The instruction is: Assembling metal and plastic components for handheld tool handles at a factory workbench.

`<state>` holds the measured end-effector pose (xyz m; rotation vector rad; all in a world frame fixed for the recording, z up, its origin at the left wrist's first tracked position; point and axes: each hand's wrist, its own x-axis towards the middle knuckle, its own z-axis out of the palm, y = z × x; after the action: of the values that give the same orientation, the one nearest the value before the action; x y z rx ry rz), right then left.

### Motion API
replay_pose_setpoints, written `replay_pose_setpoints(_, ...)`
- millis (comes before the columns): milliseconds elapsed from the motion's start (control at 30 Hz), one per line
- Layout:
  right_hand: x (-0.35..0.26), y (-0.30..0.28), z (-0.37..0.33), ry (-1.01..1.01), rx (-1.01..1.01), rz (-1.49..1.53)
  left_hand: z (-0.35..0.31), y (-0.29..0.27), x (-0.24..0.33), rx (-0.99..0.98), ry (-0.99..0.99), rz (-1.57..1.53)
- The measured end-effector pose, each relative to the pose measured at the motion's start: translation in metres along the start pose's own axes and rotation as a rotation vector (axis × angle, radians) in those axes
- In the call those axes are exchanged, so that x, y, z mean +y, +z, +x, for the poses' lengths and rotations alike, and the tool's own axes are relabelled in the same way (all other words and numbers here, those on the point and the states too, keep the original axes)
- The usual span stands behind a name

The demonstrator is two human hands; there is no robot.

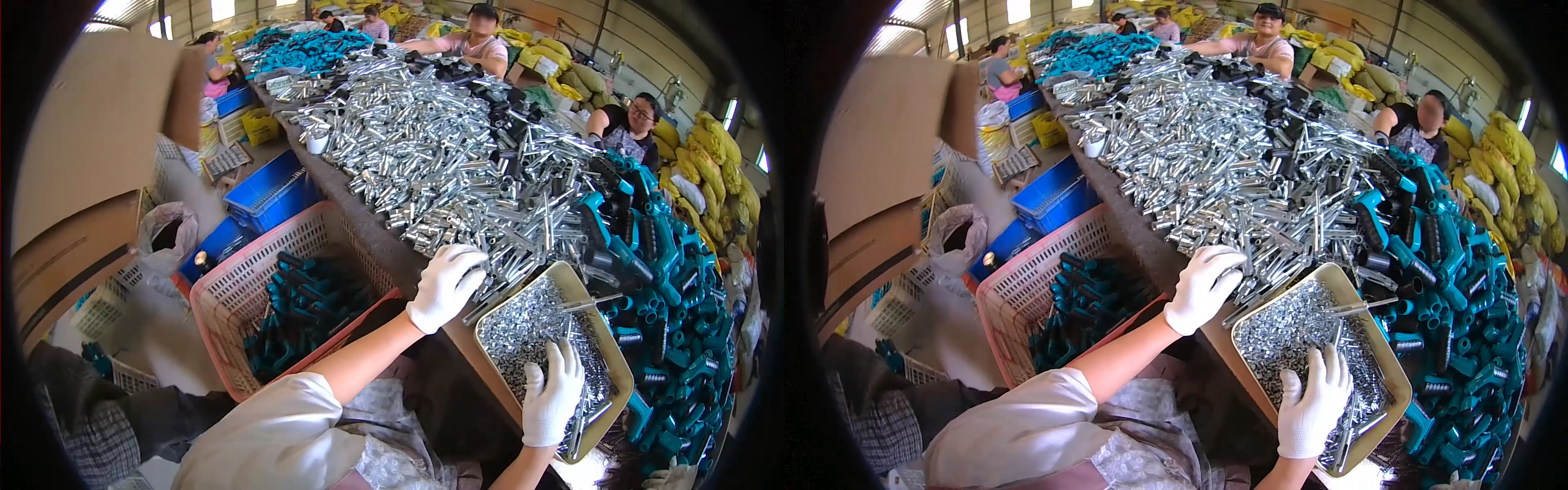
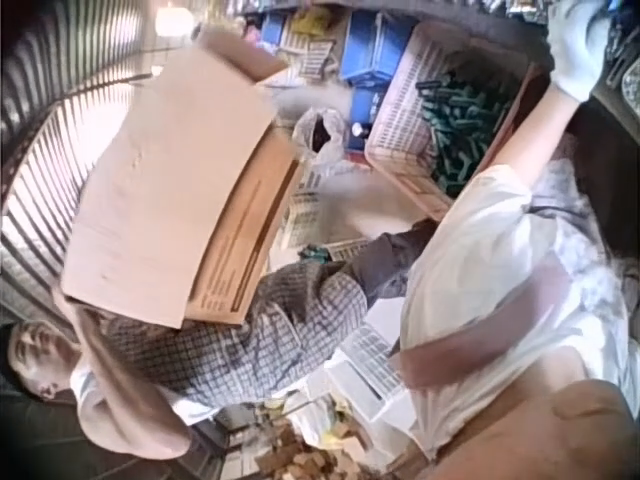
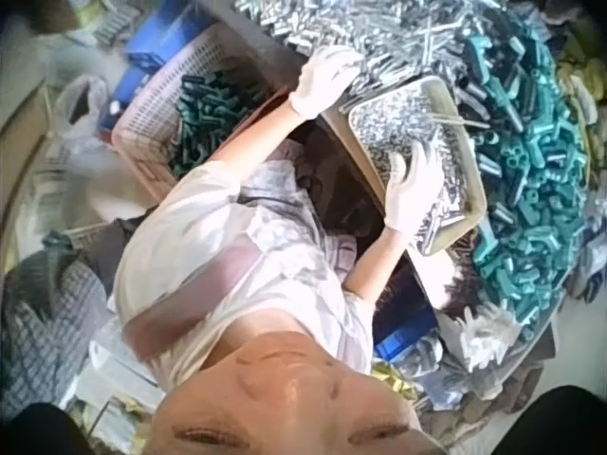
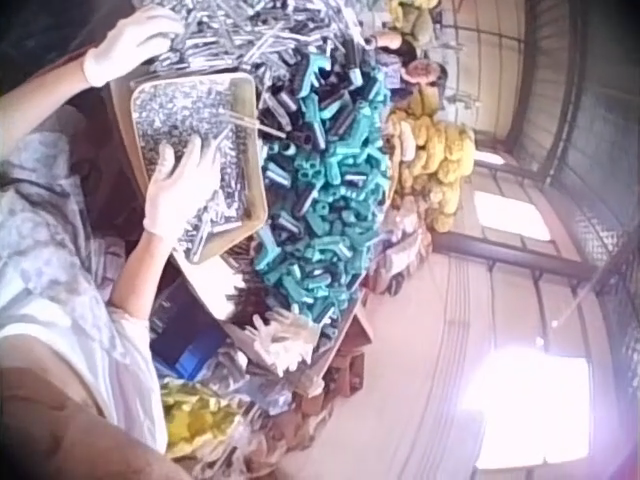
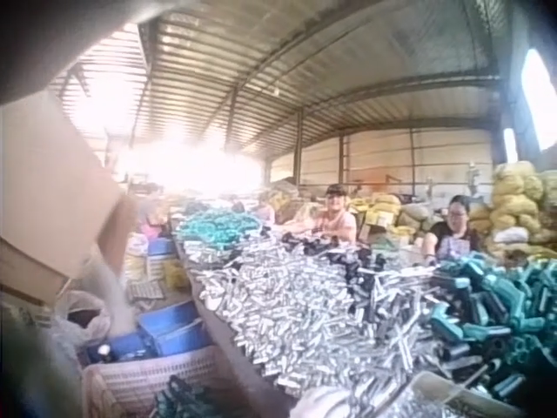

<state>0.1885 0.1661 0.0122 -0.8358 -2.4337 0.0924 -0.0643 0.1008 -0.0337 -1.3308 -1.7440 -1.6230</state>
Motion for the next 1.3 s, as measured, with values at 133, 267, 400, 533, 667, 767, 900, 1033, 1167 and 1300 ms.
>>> replay_pose_setpoints(133,0.003,-0.002,-0.002,0.005,0.016,0.003,0.001,0.004,0.003,-0.011,0.013,-0.032)
replay_pose_setpoints(267,0.001,-0.004,-0.001,0.014,0.01,-0.024,0.001,0.001,0.005,-0.018,-0.008,-0.066)
replay_pose_setpoints(400,0.002,0.001,0.0,0.028,0.036,0.032,-0.002,-0.006,0.002,0.141,0.086,-0.086)
replay_pose_setpoints(533,0.003,-0.002,-0.003,0.033,0.065,0.015,-0.003,-0.036,-0.015,0.295,0.055,0.127)
replay_pose_setpoints(667,-0.004,-0.012,0.005,0.017,0.147,-0.002,0.003,-0.045,-0.046,0.239,-0.114,0.208)
replay_pose_setpoints(767,-0.022,-0.016,0.017,-0.053,0.19,-0.008,0.008,-0.039,-0.07,0.227,-0.146,0.244)
replay_pose_setpoints(900,-0.091,-0.007,0.043,-0.193,0.089,0.18,0.017,-0.029,-0.073,0.181,-0.194,0.265)
replay_pose_setpoints(1033,-0.137,0.063,0.062,-0.369,0.018,0.232,0.031,-0.047,-0.093,0.228,-0.223,0.382)
replay_pose_setpoints(1167,-0.148,0.112,0.077,-0.391,-0.024,0.089,0.044,-0.072,-0.12,0.294,-0.301,0.449)
replay_pose_setpoints(1300,-0.148,0.128,0.087,-0.423,-0.039,0.074,0.064,-0.109,-0.161,0.352,-0.243,0.579)
